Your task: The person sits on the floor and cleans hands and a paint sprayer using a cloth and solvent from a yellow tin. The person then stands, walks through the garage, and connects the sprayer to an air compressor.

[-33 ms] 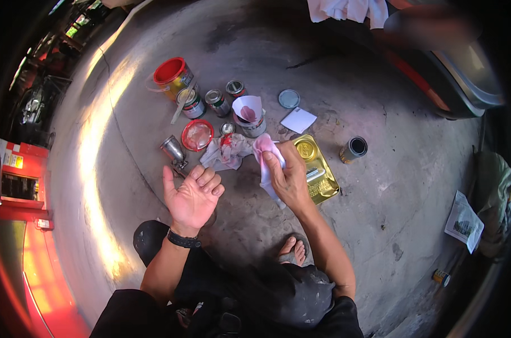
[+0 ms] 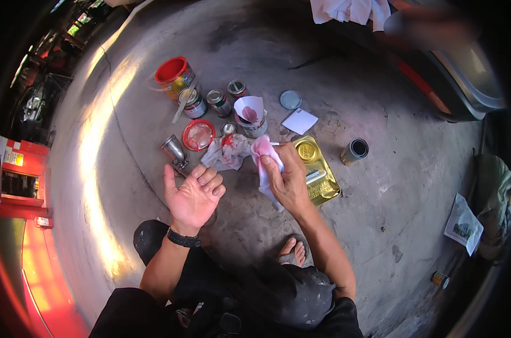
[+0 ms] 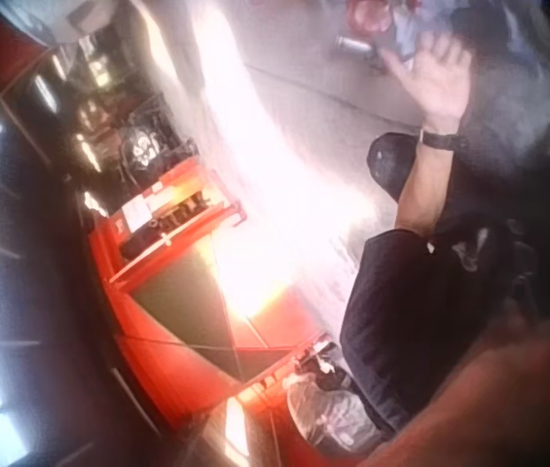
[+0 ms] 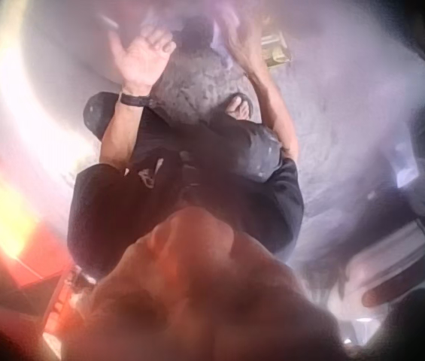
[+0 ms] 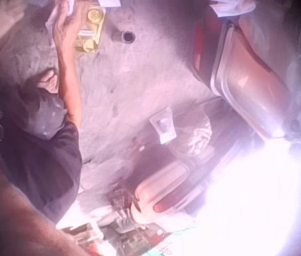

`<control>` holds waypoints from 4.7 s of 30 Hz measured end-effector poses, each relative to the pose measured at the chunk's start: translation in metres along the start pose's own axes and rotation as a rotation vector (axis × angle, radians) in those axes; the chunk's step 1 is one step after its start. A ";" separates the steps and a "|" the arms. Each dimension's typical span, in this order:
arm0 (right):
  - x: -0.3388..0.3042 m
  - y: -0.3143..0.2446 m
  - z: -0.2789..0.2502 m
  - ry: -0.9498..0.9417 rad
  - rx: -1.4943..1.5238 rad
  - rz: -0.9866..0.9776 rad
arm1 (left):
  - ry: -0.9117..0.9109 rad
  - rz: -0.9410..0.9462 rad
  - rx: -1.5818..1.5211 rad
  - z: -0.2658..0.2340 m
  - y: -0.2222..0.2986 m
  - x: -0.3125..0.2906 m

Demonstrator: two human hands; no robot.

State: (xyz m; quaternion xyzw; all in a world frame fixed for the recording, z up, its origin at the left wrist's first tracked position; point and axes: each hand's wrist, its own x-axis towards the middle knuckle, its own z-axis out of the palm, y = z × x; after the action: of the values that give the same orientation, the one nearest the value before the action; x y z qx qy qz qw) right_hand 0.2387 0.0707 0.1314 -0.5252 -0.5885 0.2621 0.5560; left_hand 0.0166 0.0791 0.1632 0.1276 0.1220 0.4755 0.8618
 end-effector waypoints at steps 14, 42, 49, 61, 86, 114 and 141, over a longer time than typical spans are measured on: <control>0.006 -0.021 0.036 -0.065 -0.094 0.144 | 0.049 -0.093 0.154 0.000 -0.035 -0.003; -0.015 -0.018 -0.028 -0.446 -1.213 0.260 | 0.333 0.513 0.231 0.004 0.103 -0.008; 0.002 -0.036 0.014 -0.391 -1.376 0.083 | -0.077 0.038 0.695 0.010 0.036 -0.017; 0.017 0.016 0.170 -0.972 -0.527 0.023 | 0.210 0.306 0.883 -0.020 0.049 -0.004; 0.008 0.109 0.387 -0.956 -0.064 0.955 | 0.579 0.463 0.919 -0.054 0.149 -0.116; 0.125 -0.181 0.325 -0.761 0.272 0.369 | 0.497 0.615 0.299 -0.057 0.141 -0.065; 0.125 -0.189 0.316 -0.637 0.279 0.274 | 0.406 0.742 0.206 -0.039 0.127 -0.025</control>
State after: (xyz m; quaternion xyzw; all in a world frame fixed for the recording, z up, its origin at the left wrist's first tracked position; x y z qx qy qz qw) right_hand -0.0953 0.2127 0.2704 -0.4105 -0.6149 0.5622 0.3707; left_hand -0.1090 0.1274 0.1717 0.1520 0.2818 0.7538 0.5738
